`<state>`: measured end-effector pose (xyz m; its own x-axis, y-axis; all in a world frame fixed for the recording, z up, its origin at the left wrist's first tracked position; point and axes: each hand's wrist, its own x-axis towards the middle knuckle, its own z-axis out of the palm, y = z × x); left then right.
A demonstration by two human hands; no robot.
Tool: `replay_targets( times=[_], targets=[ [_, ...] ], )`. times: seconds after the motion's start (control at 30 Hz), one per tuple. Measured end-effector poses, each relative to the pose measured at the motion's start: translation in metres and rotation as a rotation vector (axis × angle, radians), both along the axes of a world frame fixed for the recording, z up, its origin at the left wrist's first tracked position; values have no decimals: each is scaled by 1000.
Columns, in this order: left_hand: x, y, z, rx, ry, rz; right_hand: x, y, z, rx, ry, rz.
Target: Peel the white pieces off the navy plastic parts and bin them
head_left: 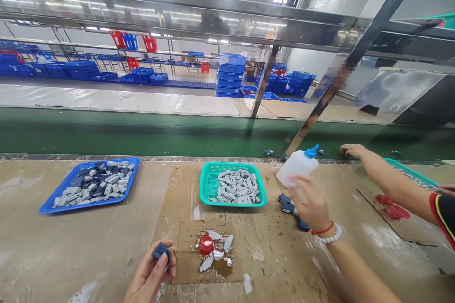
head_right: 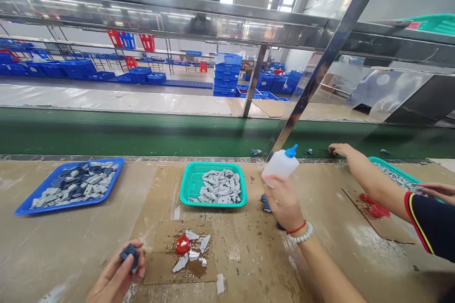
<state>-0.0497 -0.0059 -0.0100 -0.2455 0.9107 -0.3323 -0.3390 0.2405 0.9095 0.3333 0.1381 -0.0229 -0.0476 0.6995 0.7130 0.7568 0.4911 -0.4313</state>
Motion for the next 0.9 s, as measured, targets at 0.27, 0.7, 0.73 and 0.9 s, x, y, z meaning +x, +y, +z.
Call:
replay_targets(
  times=[0.27, 0.7, 0.73, 0.9],
  targets=[
    [-11, -6, -6, 114, -16, -33, -93, 44, 24, -394, -626, 496],
    [-20, -18, -20, 147, 9, -229, -86, 38, 25, -695, -621, 390],
    [-18, -17, -19, 157, 8, -246, -85, 39, 24, -714, -613, 369],
    [-10, -15, -14, 192, 72, -332, -84, 45, 22, -793, -548, 264]
  ],
)
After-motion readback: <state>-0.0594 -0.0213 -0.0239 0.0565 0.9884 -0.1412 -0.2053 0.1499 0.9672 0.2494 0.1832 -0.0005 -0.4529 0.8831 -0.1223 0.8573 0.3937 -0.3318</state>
